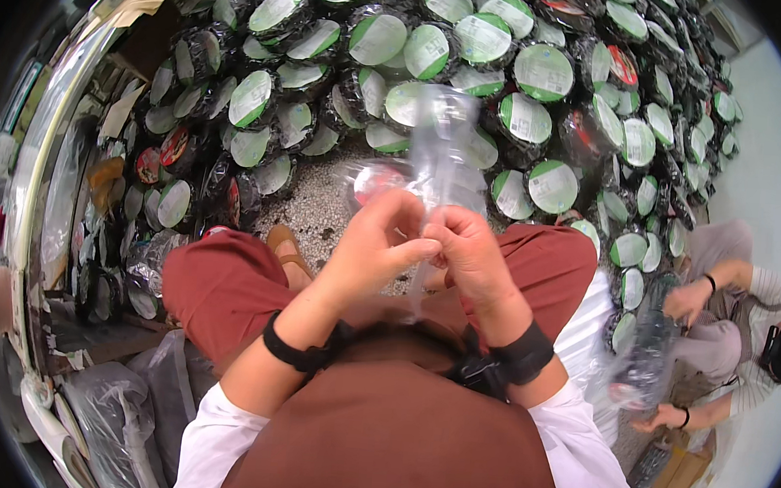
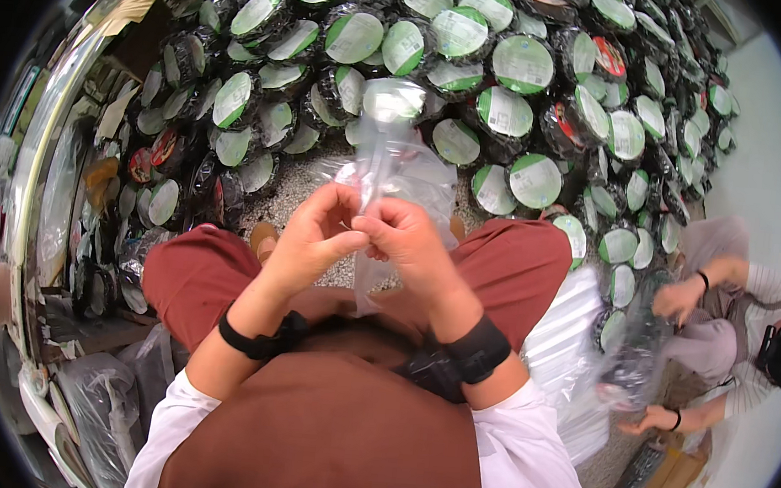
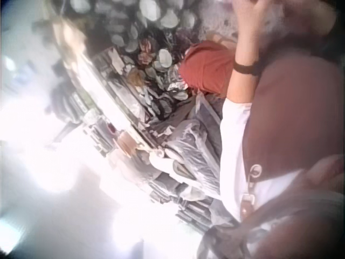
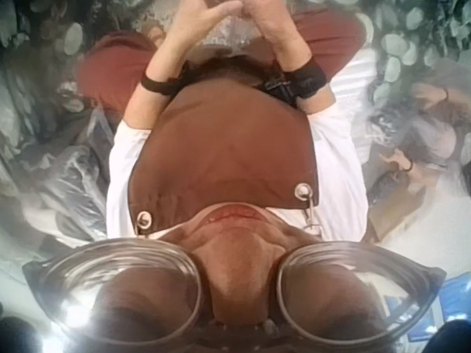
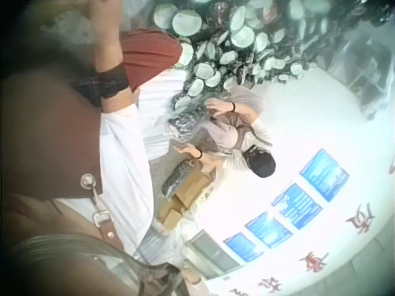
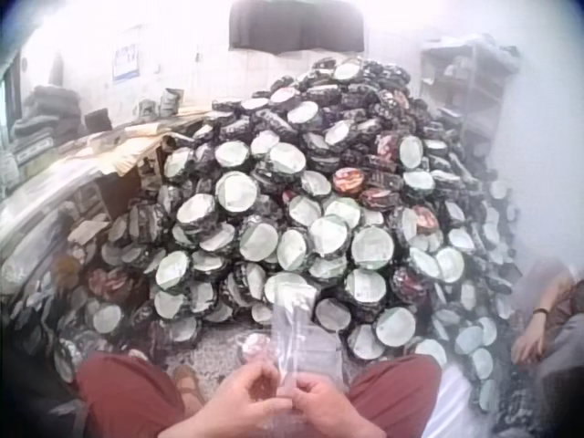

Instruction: The person places round food containers into plastic bags by hand while sitting on the floor next to a large pile of packaged items.

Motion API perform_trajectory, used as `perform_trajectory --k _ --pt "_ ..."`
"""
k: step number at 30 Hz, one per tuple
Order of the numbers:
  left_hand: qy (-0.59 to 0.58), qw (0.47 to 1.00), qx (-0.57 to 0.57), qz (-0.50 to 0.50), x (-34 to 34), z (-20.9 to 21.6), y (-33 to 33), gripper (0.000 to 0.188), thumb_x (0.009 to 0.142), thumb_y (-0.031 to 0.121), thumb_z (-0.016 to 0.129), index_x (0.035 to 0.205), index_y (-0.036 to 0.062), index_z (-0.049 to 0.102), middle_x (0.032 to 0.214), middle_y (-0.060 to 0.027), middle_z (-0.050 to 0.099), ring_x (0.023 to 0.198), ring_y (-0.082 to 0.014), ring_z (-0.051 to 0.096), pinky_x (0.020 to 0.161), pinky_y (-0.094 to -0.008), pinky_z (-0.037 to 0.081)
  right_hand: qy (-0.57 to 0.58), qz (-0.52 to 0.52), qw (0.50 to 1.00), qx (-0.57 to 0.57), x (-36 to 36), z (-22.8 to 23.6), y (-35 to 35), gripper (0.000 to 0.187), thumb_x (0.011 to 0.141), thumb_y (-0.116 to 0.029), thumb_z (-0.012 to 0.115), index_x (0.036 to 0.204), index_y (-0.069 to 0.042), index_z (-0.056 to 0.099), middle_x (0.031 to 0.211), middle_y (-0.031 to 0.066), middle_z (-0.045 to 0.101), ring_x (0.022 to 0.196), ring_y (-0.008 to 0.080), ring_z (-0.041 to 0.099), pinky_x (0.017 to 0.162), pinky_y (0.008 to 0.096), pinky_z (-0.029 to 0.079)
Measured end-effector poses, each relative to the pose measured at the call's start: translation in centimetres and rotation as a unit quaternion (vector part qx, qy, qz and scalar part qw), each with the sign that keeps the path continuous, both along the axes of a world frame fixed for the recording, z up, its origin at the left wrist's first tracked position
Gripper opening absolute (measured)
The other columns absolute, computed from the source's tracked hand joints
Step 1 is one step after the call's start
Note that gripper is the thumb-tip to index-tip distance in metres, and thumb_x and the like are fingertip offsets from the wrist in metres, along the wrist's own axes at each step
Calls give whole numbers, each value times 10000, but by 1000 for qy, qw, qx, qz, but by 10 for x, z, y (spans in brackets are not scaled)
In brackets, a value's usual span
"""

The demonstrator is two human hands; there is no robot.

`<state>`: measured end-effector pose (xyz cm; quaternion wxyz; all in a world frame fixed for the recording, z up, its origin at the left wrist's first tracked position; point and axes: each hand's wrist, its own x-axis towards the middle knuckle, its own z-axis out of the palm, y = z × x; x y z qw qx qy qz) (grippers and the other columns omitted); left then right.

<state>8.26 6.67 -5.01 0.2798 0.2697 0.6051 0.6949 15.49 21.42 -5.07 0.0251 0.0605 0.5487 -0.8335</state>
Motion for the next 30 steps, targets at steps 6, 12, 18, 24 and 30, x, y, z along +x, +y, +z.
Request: perform_trajectory --k 6,12,18,24,30 --pt "-19 999 -1 -25 5 8 2 172 827 122 611 885 27 480 754 -14 539 661 -94 529 591 -232 448 52 20 998 21 12 12 -8 162 892 -221 537 828 -73 524 735 -16 533 629 56 465 583 194 396" --pt "-51 997 48 30 15 2 6 87 862 90 556 832 44 488 683 -3 519 583 -66 500 501 -202 409 12 -36 993 115 22 13 -2 122 883 -167 539 844 -54 517 702 -19 521 633 54 468 588 202 407" --pt "-66 992 62 82 14 0 0 101 837 75 576 788 39 494 674 -23 517 584 -100 508 506 -224 405 11 -79 996 44 22 10 1 144 853 -156 565 907 -23 565 798 12 576 698 76 512 633 205 420" --pt "180 973 -116 83 17 -3 -15 139 763 62 636 757 18 504 685 -72 518 618 -179 506 551 -285 411 -2 -46 983 178 4 12 -9 197 825 -151 608 951 -4 574 858 26 604 722 73 533 594 192 426" --pt "57 996 -48 59 13 -6 -26 158 758 74 656 761 20 508 696 -30 528 638 -129 510 561 -261 419 -45 -70 983 165 2 6 -17 170 775 -134 671 722 -45 536 695 -9 544 597 55 482 509 188 384"
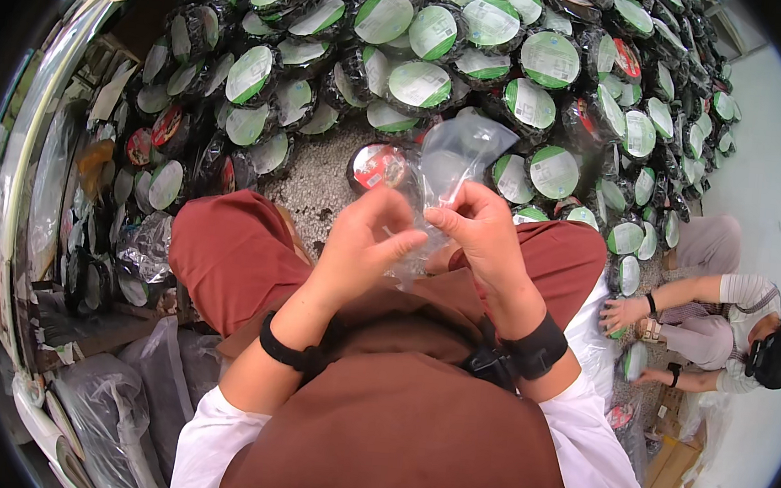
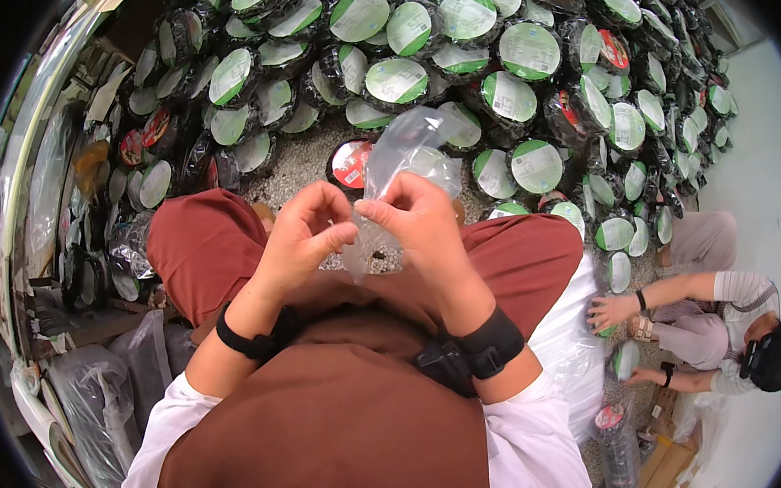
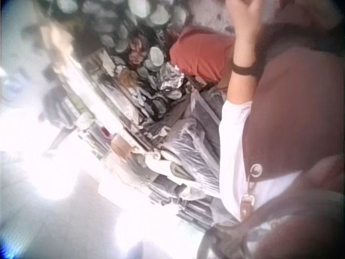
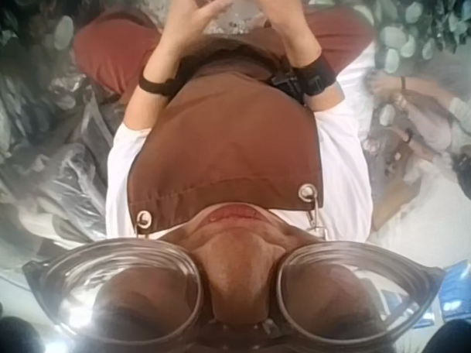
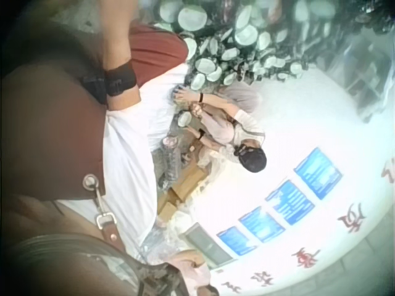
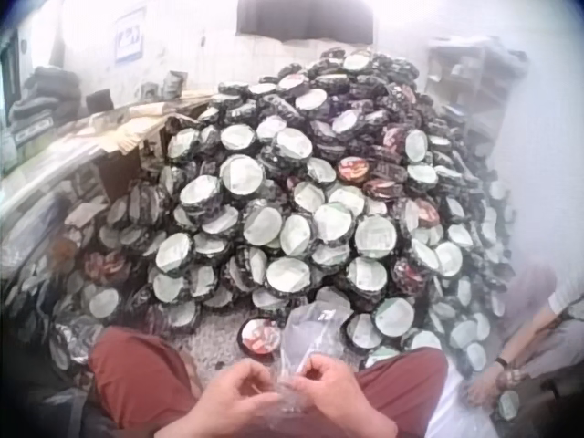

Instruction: The person places round food containers into plastic bags by hand while sitting on the floor next to a large pile of packaged items.

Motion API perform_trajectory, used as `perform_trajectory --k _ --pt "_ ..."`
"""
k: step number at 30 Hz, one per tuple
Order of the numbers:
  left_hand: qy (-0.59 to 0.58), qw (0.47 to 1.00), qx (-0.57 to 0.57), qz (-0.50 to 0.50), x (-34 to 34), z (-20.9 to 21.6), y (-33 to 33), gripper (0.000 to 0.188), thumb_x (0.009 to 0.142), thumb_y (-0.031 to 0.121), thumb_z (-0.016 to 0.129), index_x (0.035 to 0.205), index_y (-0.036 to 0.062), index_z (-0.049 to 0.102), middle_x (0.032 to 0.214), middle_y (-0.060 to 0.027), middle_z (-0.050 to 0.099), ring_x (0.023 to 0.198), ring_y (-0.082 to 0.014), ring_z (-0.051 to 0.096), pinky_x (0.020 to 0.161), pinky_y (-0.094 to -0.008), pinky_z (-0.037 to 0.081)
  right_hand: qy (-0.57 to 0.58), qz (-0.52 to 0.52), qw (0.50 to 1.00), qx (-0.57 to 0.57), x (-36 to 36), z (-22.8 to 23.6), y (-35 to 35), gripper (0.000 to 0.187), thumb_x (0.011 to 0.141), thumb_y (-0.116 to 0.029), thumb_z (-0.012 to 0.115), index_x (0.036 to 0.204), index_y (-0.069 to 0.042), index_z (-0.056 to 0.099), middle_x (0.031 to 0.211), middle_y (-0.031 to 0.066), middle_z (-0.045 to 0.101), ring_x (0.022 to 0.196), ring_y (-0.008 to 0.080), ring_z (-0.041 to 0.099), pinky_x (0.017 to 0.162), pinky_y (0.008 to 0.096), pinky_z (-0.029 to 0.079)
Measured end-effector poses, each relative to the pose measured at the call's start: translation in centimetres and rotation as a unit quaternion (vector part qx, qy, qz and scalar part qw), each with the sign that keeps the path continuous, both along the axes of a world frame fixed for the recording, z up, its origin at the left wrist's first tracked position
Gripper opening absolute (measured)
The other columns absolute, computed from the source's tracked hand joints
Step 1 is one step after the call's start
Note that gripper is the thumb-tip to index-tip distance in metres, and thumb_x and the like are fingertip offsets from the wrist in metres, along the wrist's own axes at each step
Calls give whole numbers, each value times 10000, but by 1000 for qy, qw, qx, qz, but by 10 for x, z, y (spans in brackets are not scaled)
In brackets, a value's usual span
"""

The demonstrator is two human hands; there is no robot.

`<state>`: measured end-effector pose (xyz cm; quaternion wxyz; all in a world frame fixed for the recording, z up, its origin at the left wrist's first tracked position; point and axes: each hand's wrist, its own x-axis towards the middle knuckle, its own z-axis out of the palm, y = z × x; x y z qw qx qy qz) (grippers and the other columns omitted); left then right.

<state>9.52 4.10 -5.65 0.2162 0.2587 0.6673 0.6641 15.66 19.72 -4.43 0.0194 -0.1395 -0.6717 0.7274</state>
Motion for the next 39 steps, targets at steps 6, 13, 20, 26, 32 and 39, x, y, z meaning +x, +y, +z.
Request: perform_trajectory --k 6,13,20,26,32,39 --pt "-39 997 33 -56 0 -1 -4 122 822 89 604 832 25 500 725 -15 535 656 -81 521 541 -220 434 27 71 973 -216 -14 -3 -13 288 833 -307 627 725 -63 522 663 -8 534 564 72 481 515 207 390" --pt "-115 991 74 11 -16 -18 -11 106 866 95 538 929 42 473 817 -26 533 689 -94 545 531 -210 447 -4 16 968 -251 -16 1 -21 144 834 -174 626 847 -48 558 741 8 578 640 67 511 580 197 422" --pt "-186 978 97 -22 -16 -22 -4 104 869 103 534 927 35 482 820 -34 543 728 -110 564 570 -241 471 -22 21 959 -282 -6 -37 4 112 822 -118 630 876 -35 579 786 -2 587 683 60 529 621 191 435" --pt "-144 989 20 -34 -10 -18 1 167 842 113 584 948 16 501 854 -47 575 750 -117 567 611 -246 470 -29 -52 962 -265 -11 -20 -15 132 807 -146 655 794 -60 556 703 -23 545 622 54 497 566 181 411" --pt "4 1000 -9 -15 -5 -13 4 61 838 75 593 824 23 565 699 0 559 615 -58 508 536 -199 420 9 -9 974 -226 -12 -27 -12 200 803 -183 665 724 -82 512 660 -22 523 562 60 481 487 193 396" --pt "-118 987 73 79 -23 -21 -11 74 854 38 543 793 6 572 728 -14 578 606 -78 523 578 -205 429 43 -115 976 -179 -1 -18 24 187 841 -209 619 817 -67 500 634 -24 465 555 64 444 473 192 379"
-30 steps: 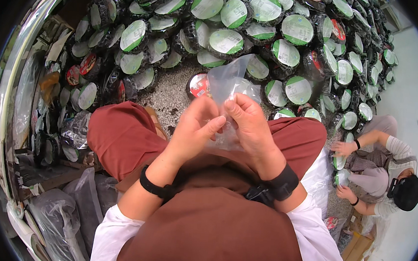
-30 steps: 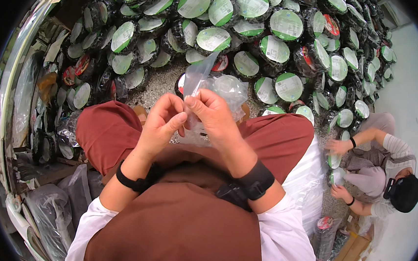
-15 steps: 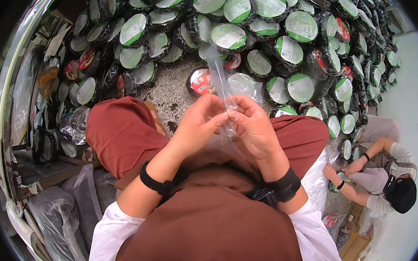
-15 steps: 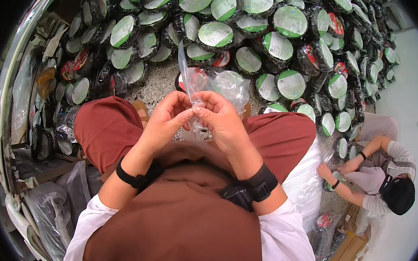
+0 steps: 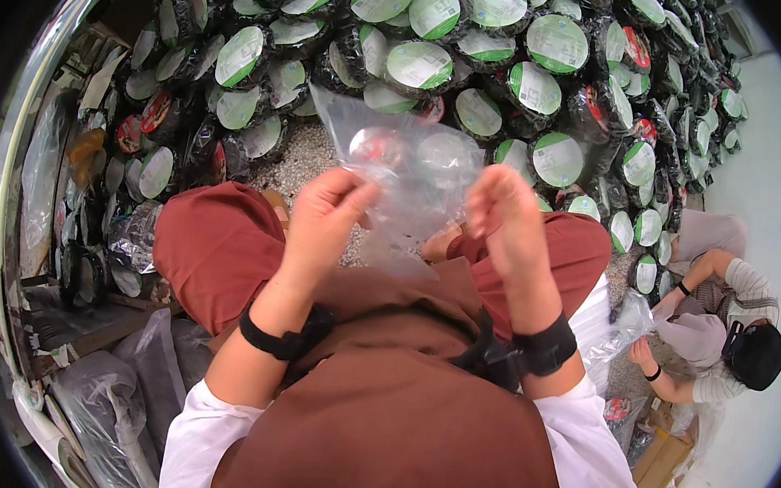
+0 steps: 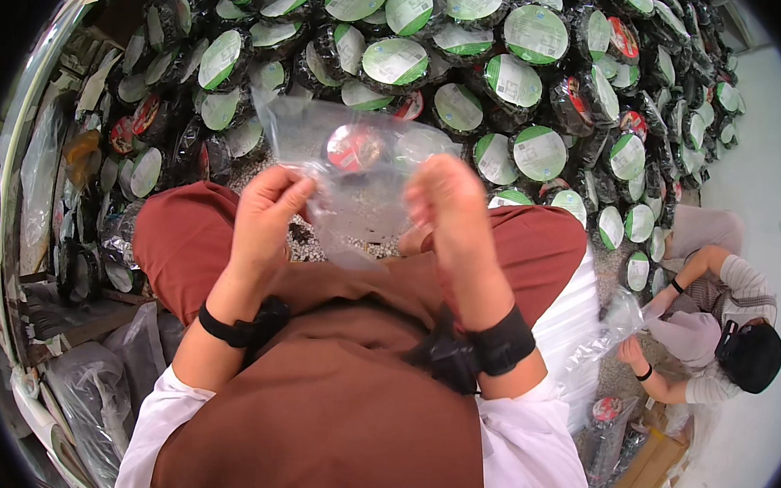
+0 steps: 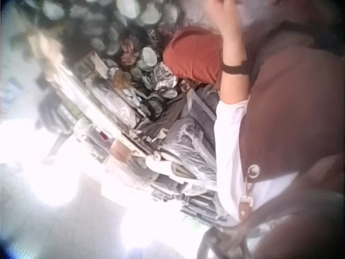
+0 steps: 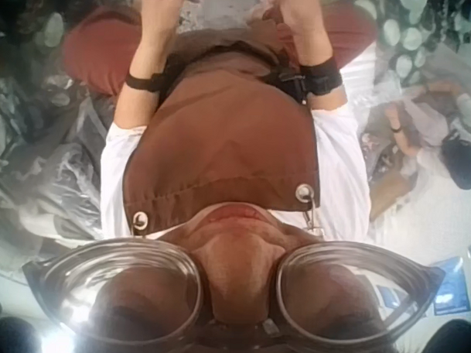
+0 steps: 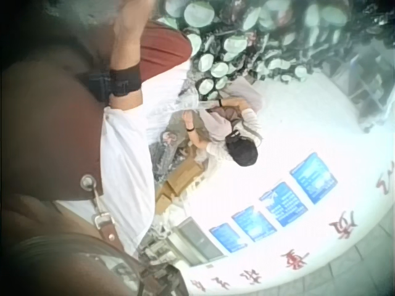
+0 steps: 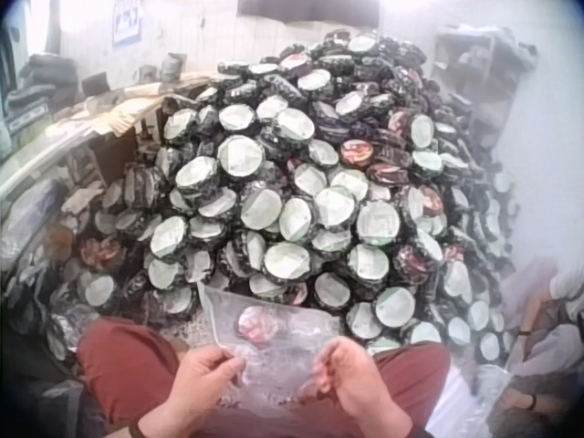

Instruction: The person places round food containers into plastic bags by hand while sitting on the floor next to a large pile of packaged items.

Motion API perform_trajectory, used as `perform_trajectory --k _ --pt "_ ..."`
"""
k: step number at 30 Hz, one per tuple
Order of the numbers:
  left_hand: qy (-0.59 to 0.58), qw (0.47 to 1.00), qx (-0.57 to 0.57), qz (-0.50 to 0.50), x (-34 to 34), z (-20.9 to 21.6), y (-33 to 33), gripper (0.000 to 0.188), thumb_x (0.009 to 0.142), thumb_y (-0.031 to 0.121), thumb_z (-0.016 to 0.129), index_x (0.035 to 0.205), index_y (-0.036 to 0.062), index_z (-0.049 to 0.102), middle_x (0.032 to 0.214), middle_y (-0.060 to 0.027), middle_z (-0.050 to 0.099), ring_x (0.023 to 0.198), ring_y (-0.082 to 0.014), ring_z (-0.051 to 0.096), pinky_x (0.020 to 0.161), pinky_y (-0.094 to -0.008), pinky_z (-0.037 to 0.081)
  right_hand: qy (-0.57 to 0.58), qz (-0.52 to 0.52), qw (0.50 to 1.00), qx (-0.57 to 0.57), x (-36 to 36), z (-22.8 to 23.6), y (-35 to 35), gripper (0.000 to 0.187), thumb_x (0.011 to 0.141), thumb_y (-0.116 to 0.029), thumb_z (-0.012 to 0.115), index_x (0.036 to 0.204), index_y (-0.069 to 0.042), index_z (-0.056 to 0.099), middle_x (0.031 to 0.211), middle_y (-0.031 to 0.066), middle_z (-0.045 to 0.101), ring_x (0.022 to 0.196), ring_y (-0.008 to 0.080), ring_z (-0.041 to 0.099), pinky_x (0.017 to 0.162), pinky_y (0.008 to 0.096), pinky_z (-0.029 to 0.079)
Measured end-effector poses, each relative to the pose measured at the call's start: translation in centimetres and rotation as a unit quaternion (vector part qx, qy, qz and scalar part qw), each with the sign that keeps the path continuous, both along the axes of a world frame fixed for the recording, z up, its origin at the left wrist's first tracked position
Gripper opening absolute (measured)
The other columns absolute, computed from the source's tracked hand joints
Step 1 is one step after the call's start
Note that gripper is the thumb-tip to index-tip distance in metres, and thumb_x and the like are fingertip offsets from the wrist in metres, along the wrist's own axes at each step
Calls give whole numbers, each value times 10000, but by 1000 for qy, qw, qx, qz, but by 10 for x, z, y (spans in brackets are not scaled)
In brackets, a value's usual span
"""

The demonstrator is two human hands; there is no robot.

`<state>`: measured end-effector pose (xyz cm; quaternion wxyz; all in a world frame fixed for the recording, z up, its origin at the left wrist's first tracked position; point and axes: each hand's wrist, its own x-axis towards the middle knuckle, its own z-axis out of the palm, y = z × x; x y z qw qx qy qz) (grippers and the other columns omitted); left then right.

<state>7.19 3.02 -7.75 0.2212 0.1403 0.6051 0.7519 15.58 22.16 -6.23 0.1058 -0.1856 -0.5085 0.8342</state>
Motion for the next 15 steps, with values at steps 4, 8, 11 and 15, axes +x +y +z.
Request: perform_trajectory --k 4,8,11,15 --pt "73 996 -50 -23 12 14 14 90 843 71 558 848 -5 606 692 -9 574 605 -71 533 515 -212 439 -69 137 981 119 -11 22 -30 119 811 -96 611 826 -67 497 662 -31 480 578 38 449 493 168 385" --pt "39 998 -27 32 -5 21 -3 117 878 68 519 805 8 587 732 -11 603 619 -61 538 536 -194 430 18 18 989 148 -1 11 -2 117 822 -85 599 755 -90 502 662 -44 467 586 20 402 518 173 352" --pt "70 997 -23 30 -6 14 -6 107 887 78 511 834 13 576 778 -40 616 672 -86 551 596 -213 447 -53 -26 997 50 -2 11 -4 69 865 -127 546 862 -89 488 684 -19 487 596 69 455 521 190 377" --pt "-42 989 142 14 -3 40 2 164 908 118 476 836 -5 557 803 -69 605 709 -136 573 677 -246 477 -60 94 990 84 -13 -8 -18 171 827 -167 603 718 -77 507 653 -38 498 592 52 443 537 192 371"
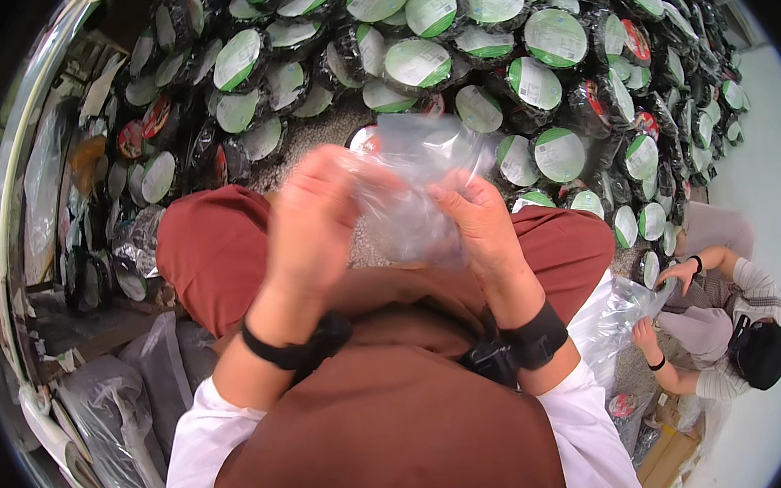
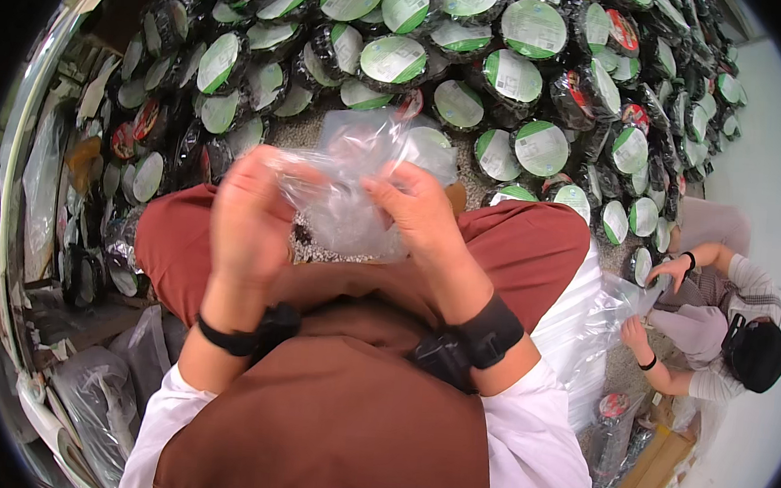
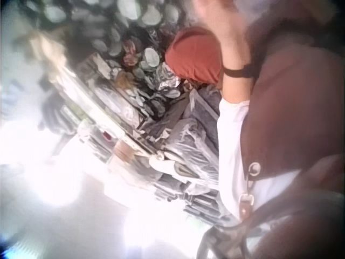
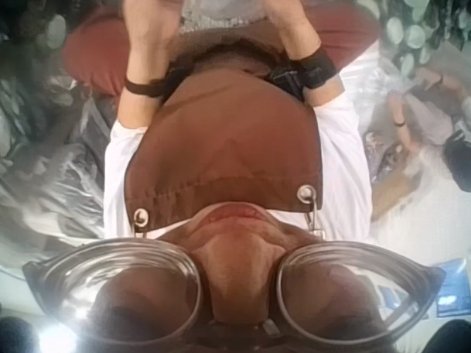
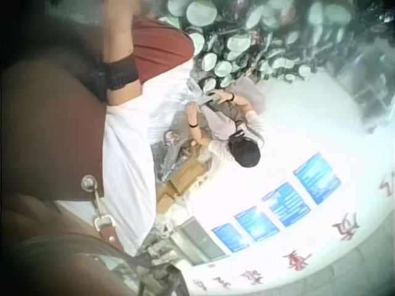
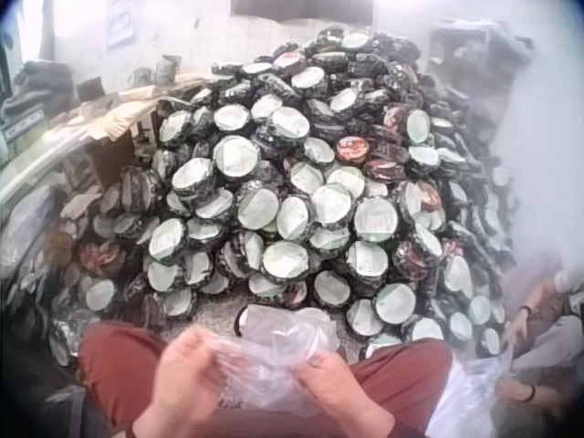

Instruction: The person places round food containers into plastic bags by hand while sitting on the floor next to a large pile of packaged items.

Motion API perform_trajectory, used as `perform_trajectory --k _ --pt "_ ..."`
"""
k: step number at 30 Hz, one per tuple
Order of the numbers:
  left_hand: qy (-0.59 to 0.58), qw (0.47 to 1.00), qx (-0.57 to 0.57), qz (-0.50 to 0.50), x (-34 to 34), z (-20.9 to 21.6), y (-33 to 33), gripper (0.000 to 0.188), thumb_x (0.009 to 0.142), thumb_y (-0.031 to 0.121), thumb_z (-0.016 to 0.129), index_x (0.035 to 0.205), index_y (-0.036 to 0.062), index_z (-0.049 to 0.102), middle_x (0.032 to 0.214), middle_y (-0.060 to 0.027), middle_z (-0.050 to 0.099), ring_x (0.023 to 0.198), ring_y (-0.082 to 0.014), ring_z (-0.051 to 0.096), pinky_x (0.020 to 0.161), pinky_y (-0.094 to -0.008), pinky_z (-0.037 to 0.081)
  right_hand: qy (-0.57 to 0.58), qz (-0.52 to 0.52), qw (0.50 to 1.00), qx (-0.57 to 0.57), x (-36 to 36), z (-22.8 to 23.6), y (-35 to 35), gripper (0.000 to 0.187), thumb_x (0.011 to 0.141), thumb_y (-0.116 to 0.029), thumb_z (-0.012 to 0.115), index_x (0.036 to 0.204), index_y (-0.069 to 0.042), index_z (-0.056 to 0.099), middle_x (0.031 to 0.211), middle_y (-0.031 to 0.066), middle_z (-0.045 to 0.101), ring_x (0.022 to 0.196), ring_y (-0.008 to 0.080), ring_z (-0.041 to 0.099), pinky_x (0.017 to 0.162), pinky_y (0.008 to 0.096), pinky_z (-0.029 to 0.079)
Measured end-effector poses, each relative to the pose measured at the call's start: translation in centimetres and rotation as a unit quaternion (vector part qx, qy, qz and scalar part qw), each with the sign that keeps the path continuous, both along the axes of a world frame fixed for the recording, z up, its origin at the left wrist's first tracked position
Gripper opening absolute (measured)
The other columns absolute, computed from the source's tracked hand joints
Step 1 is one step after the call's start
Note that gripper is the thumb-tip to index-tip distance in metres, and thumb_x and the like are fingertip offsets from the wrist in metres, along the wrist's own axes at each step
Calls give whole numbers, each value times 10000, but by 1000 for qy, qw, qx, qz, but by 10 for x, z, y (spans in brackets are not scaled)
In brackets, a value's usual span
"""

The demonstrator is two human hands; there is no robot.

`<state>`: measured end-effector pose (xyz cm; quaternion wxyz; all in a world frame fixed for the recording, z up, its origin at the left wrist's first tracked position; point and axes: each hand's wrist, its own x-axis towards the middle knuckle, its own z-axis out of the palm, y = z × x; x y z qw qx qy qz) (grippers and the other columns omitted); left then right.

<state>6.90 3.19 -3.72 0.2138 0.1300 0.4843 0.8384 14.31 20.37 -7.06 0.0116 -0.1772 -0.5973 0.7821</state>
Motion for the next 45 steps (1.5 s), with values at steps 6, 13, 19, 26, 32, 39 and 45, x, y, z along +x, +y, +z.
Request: perform_trajectory --k 6,13,19,26,32,39,45 --pt "-130 975 -59 -170 -13 -9 -62 162 886 141 457 778 29 501 674 -13 519 591 -126 500 549 -213 415 128 -175 976 14 26 -33 78 137 875 -110 495 747 -66 519 733 12 566 650 93 520 592 219 429" --pt "-214 957 196 -17 -48 10 -87 196 871 194 490 761 33 508 655 -59 554 634 -151 562 661 -340 503 -60 354 933 4 64 13 51 132 879 -180 534 876 -57 582 725 -1 555 661 97 514 627 267 444" --pt "187 867 -216 -409 -7 -2 -51 194 814 170 577 668 43 591 730 -38 597 656 -83 516 584 -257 414 44 -13 999 27 27 49 117 147 877 -200 536 833 -63 572 681 -20 549 585 60 481 553 216 415" --pt "-157 975 -11 -155 -25 7 -19 308 926 196 447 1115 -26 545 521 82 334 460 -13 280 441 -172 215 329 -33 841 428 -5 82 48 113 807 -5 465 802 -5 578 865 103 596 786 207 568 722 296 456" --pt "-179 975 -10 -135 -19 39 7 397 953 230 371 1227 -47 446 468 90 301 404 -16 241 387 -183 189 232 381 304 842 -18 -102 20 202 758 -93 495 874 -31 648 896 116 613 827 215 586 734 363 471" --pt "-224 939 -48 -256 21 3 -5 341 937 223 439 1132 -39 537 610 32 461 480 -8 350 437 -172 284 323 347 748 464 -68 -71 62 330 791 -162 516 1088 -30 570 915 96 592 1040 225 520 821 306 439" --pt "-73 862 -37 -500 33 23 27 340 943 237 427 1125 -22 549 915 -65 620 814 -138 565 750 -275 455 44 358 701 616 -82 -59 69 307 797 -159 528 1069 -28 583 927 92 601 996 220 538 802 302 447"
